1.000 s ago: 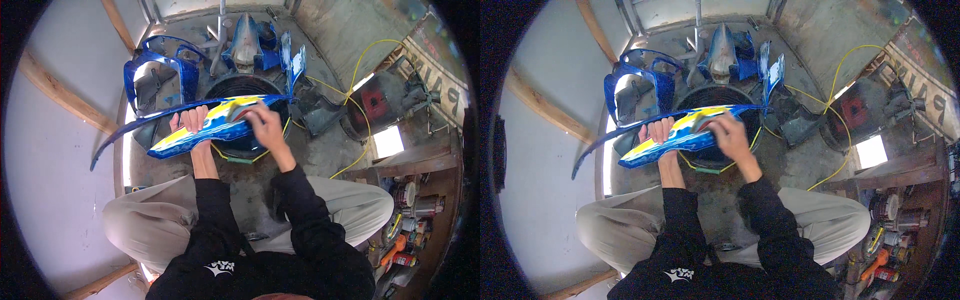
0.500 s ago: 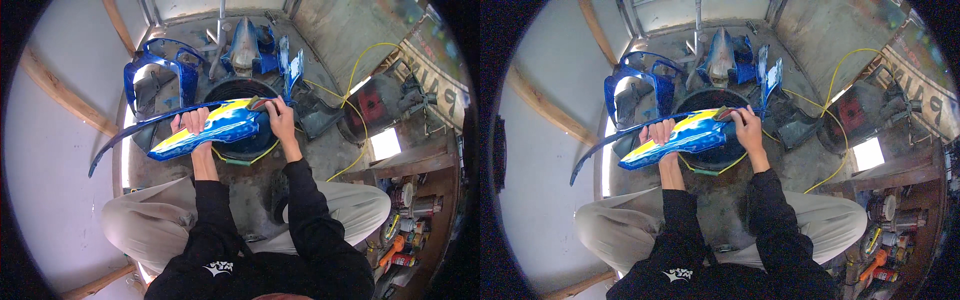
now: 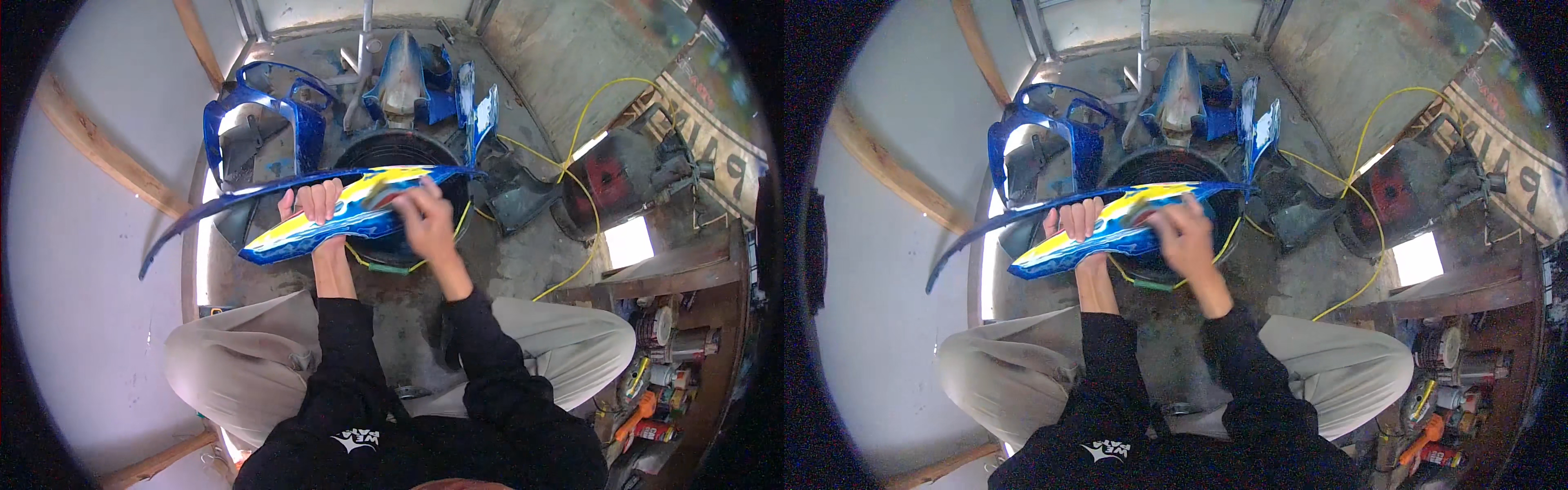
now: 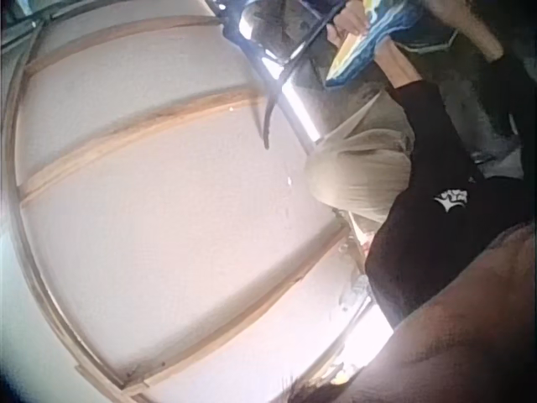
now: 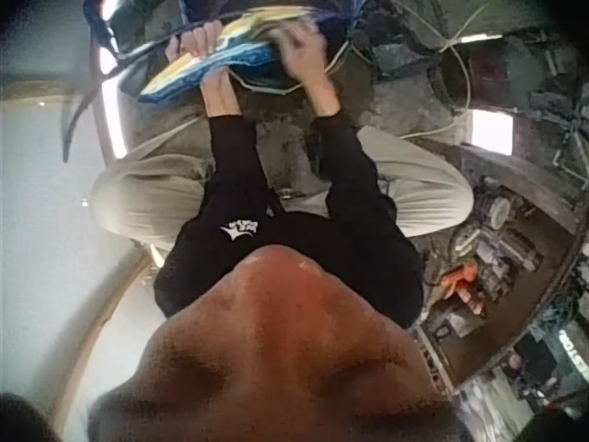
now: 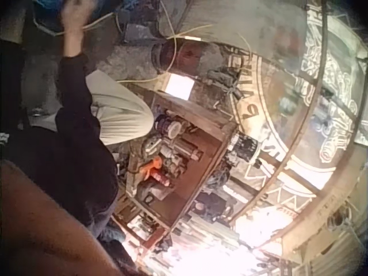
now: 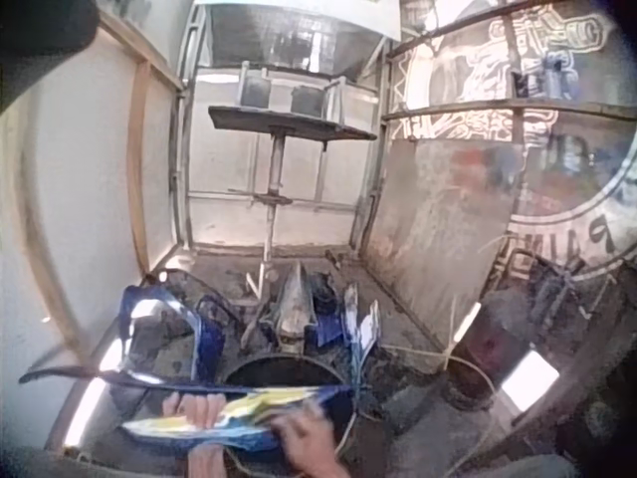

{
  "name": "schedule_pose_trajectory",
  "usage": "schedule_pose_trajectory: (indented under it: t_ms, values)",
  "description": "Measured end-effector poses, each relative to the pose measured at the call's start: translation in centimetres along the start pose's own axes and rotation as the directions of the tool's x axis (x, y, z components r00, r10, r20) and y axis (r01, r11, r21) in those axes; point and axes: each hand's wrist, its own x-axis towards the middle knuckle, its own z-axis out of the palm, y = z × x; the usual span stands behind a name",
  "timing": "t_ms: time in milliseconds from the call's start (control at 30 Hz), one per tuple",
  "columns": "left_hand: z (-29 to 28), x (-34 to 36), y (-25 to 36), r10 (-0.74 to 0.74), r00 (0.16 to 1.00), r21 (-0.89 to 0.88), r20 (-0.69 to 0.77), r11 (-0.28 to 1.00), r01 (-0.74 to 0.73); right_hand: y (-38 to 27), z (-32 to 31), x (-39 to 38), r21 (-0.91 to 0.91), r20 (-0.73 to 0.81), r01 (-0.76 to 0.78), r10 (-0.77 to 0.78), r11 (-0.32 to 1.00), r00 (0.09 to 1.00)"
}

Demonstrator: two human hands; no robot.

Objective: The person holds a painted motorcycle fairing piece and rubs its surface with a sanding pad over a bucket of water.

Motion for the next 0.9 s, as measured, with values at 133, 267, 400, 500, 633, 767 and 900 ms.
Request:
schedule_pose_trajectory:
  t_ms: [133, 267, 400, 500, 633, 767, 900]
  values:
    - [-0.4, 0.1, 0.1, -0.013, 1.000, -0.014, -0.001, 1.000, 0.013, -0.3, 0.5, 0.4, 0.088, 0.042, 0.035, -0.039, 0.996, 0.998]
    - [0.1, 0.3, -0.4, -0.003, 1.000, -0.037, -0.006, 0.999, 0.003, 4.0, -3.6, 2.2, -0.019, -0.115, -0.174, 0.171, 0.985, 0.979]
    - [0.2, 0.3, 0.1, -0.020, 1.000, -0.015, 0.019, 1.000, 0.020, -1.1, 1.2, -0.1, 0.026, -0.071, 0.039, -0.037, 0.999, 0.997]
    - [0.0, 0.4, 0.1, -0.033, 0.999, -0.001, 0.027, 0.999, 0.033, -3.4, 1.7, -0.2, 0.065, 0.042, 0.082, -0.085, 0.995, 0.996]
    - [0.0, 0.2, -0.5, 0.004, 1.000, -0.005, 0.026, 1.000, -0.004, 2.2, -2.2, 0.8, -0.056, -0.157, -0.140, 0.130, 0.989, 0.979]
    - [0.1, 0.4, -0.2, -0.022, 0.999, -0.015, 0.039, 1.000, 0.022, -1.4, 1.1, -0.6, -0.059, -0.178, -0.008, -0.003, 0.998, 0.984]
    - [0.0, 0.5, -0.2, -0.005, 0.999, -0.008, 0.048, 1.000, 0.005, -3.4, 2.5, -0.6, -0.040, -0.128, 0.112, -0.116, 0.993, 0.985]
